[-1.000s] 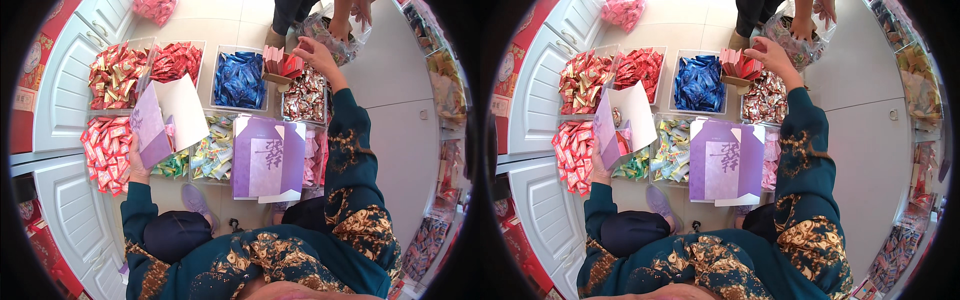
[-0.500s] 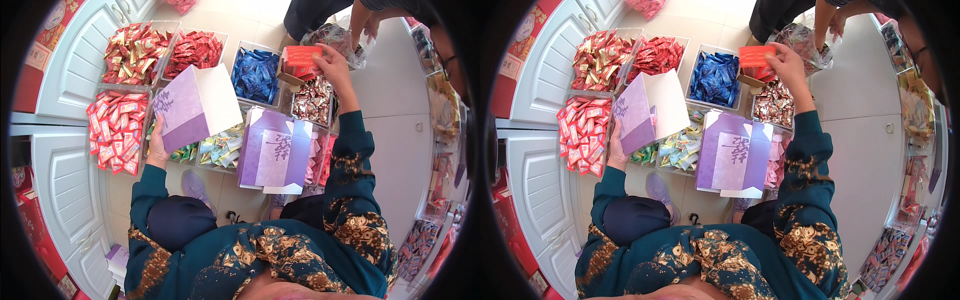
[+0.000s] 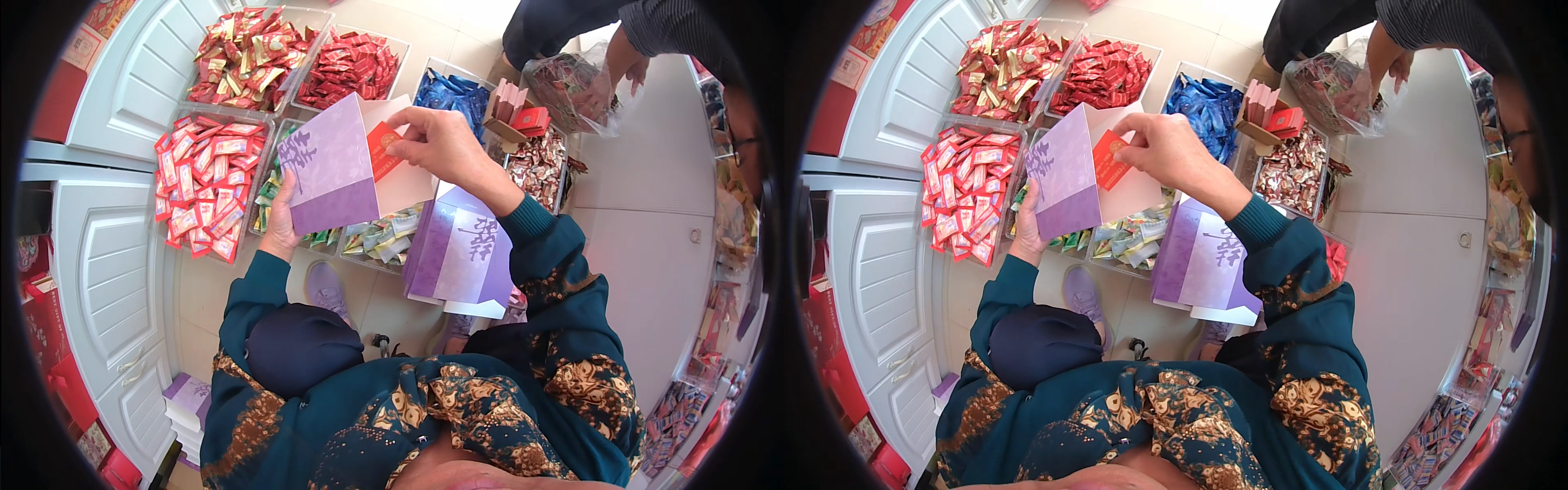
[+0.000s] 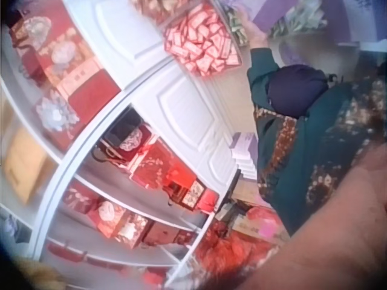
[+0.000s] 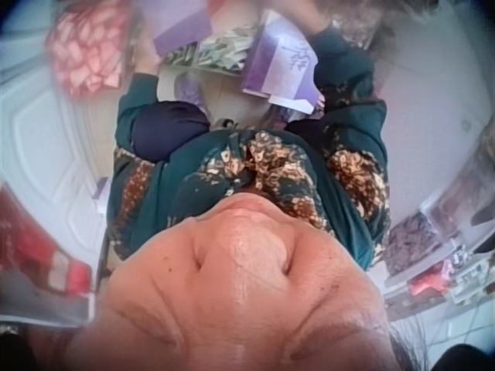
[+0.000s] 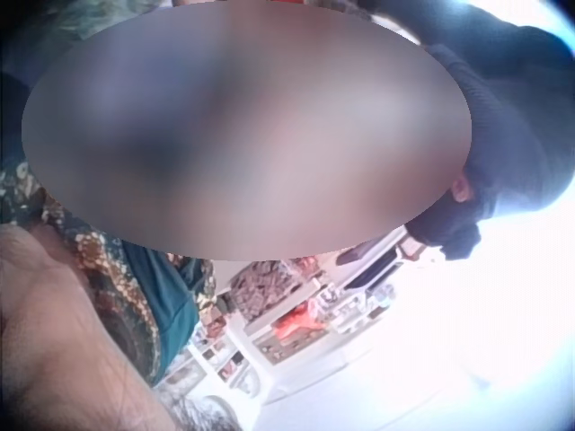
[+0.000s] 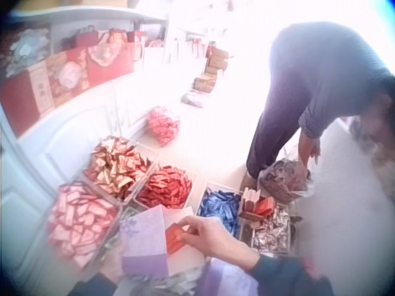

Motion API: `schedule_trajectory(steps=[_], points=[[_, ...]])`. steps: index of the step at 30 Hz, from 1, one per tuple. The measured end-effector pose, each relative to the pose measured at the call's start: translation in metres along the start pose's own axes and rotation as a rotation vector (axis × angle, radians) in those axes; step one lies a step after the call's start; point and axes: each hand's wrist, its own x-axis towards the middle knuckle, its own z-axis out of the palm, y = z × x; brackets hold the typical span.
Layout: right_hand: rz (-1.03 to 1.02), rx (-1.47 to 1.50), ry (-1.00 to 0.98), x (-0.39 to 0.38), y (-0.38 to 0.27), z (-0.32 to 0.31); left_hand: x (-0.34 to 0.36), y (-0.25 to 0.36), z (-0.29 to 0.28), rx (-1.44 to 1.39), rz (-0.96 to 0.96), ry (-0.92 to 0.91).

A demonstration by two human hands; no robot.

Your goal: The person sits on the floor and packs small purple gift boxes with tissue paper and individually wrapped candies. They open the boxes, place tissue paper inside, add candies from nearby bins, and close the boxes.

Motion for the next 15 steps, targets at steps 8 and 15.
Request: schedule_trajectory(steps=[8, 15], points=[[-0.229, -0.043, 0.185, -0.003, -0.002, 0.009, 0.0, 0.004, -0.011, -0.038, 0.032, 0.011], [-0.195, 0.018, 0.356, 0.022, 0.044, -0.015, -0.001, 0.011, -0.024, -0.123, 0.073, 0.057]])
